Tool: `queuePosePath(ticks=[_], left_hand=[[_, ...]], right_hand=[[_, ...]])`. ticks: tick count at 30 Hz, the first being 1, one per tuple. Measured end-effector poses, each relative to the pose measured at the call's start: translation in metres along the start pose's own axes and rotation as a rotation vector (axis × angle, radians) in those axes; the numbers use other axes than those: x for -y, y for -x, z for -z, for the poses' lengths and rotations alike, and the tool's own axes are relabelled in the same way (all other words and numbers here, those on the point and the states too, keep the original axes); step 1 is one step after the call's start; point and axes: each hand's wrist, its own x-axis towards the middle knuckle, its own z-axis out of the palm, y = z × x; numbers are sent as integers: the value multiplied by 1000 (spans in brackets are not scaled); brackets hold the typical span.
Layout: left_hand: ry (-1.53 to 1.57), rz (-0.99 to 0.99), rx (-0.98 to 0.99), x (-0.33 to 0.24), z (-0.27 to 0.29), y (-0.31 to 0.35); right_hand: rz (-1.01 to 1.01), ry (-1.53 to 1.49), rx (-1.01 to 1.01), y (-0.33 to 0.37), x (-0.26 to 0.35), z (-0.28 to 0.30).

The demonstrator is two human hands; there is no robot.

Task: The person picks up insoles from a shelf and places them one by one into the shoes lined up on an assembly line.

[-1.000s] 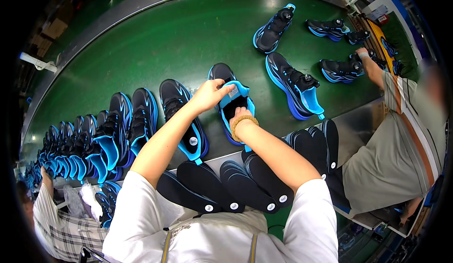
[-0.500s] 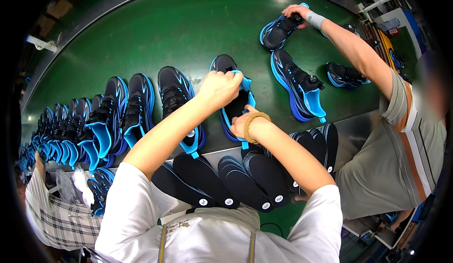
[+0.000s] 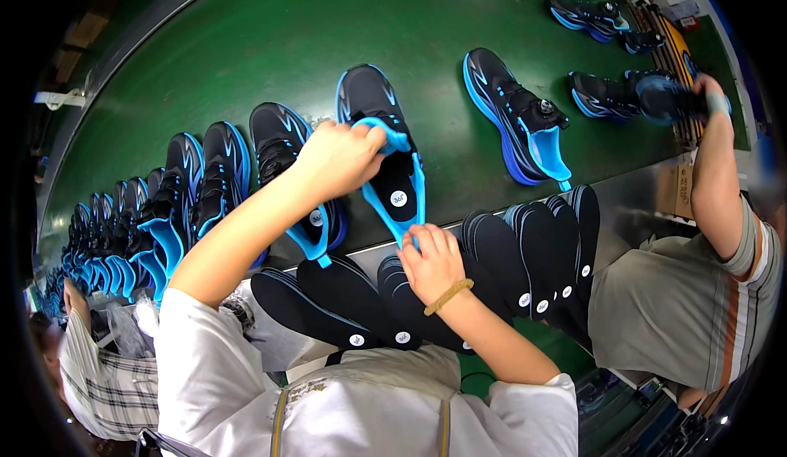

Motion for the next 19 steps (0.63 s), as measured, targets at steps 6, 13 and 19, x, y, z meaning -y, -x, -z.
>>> queuePosePath(ticks=[6,13,19], left_hand=[[-243,-19,-159,-20,-1,8],[-532,44,265,-15,-27,-30],[-87,170,337,-1,-16,-27]], right_hand=[[-5,15,-7,10,3,2],[-1,67,88,13,32,24],[-201,-84,638,80,97,-12]])
